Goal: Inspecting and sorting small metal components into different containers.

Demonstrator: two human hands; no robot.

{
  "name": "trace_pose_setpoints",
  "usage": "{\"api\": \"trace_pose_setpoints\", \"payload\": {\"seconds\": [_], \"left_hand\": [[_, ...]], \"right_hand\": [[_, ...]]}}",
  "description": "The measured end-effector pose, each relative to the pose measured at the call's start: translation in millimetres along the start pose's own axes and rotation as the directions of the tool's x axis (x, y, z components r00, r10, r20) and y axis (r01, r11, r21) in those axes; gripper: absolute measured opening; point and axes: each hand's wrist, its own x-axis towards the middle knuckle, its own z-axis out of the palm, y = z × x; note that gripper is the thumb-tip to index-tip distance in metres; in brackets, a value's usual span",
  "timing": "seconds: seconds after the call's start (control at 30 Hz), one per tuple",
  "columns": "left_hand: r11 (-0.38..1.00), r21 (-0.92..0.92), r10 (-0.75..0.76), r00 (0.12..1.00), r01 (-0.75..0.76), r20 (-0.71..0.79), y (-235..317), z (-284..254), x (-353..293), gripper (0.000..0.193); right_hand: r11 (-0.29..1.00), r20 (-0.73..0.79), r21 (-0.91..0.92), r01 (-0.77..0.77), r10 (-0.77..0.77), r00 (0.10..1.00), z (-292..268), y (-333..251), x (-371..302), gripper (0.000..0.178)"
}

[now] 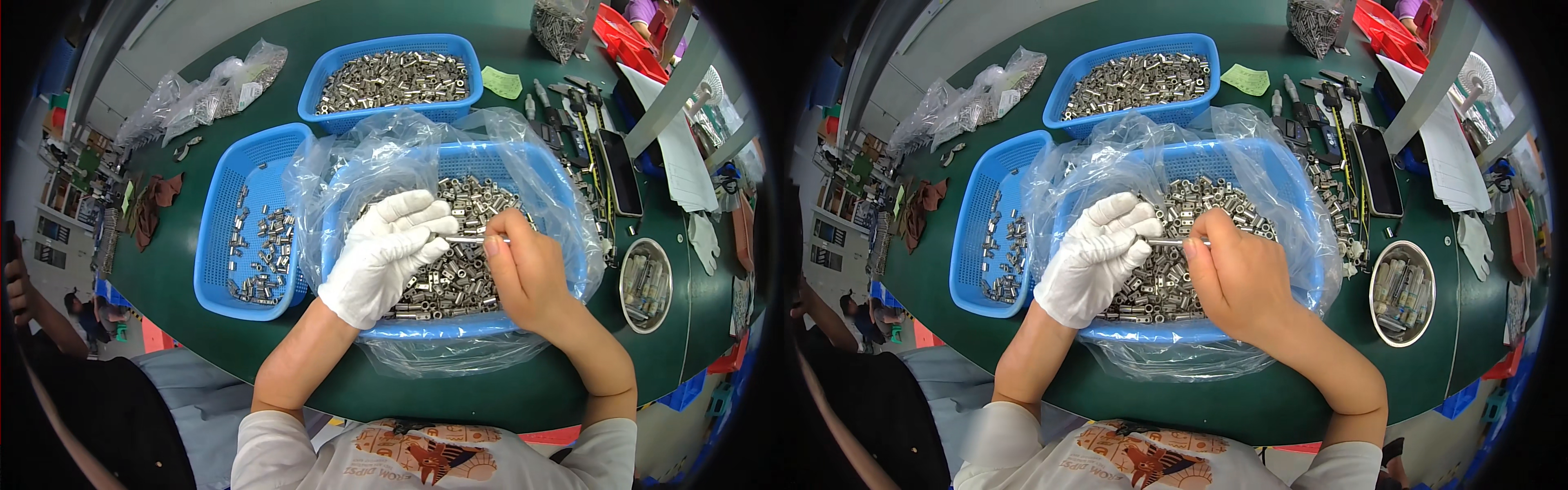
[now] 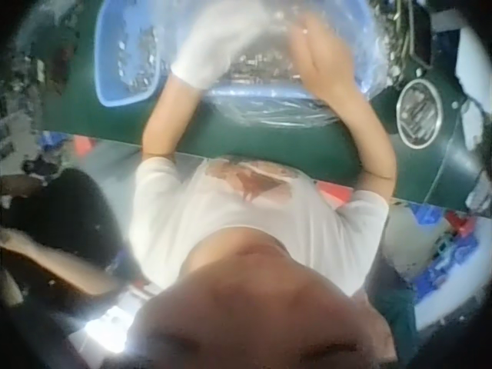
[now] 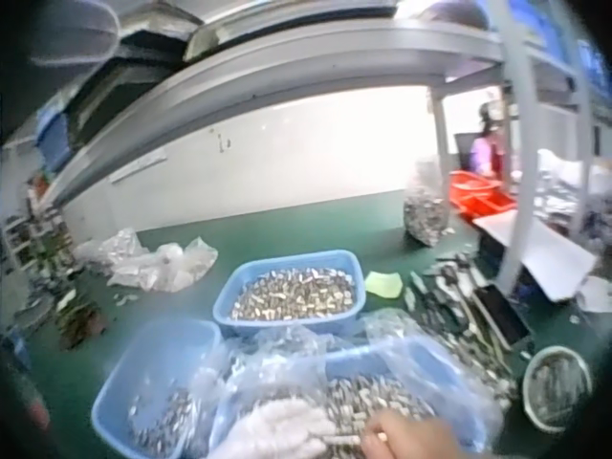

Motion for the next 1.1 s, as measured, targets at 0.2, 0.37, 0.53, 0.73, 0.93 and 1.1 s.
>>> {"api": "trace_pose_setpoints", "payload": {"seconds": [0.2, 0.37, 0.53, 0.73, 0.93, 1.1], "left_hand": [[0.999, 0.034, -0.01, 1.0, 0.01, 0.02, 0, 4, -3, 0.029], [0.963, 0.252, 0.082, 0.996, -0.091, 0.047, -1, 5, -6, 0.03], [0.932, 0.348, 0.087, 0.994, -0.104, 0.065, -2, 9, -7, 0.029], [0.932, 0.347, 0.092, 0.994, -0.105, 0.054, -3, 9, -6, 0.029], [0.909, 0.414, -0.043, 0.999, 0.049, -0.025, -3, 9, -5, 0.022], [0.769, 0.634, -0.023, 0.995, 0.078, -0.094, -7, 12, -9, 0.019]], "right_hand": [[0.999, 0.009, 0.006, 0.053, -0.053, 0.999, 0, 1, -1, 0.01], [0.979, -0.055, -0.113, 0.168, -0.175, 0.983, 5, 1, -1, 0.011], [0.996, 0.031, -0.019, 0.092, -0.092, 0.995, -1, 3, 0, 0.012], [0.995, 0.055, 0.044, 0.091, -0.094, 0.994, 0, 3, 0, 0.011], [0.995, -0.014, 0.044, 0.093, -0.092, 0.996, -1, 2, -1, 0.011], [0.99, -0.057, -0.038, 0.133, -0.135, 0.989, 1, 3, 0, 0.011]]}}
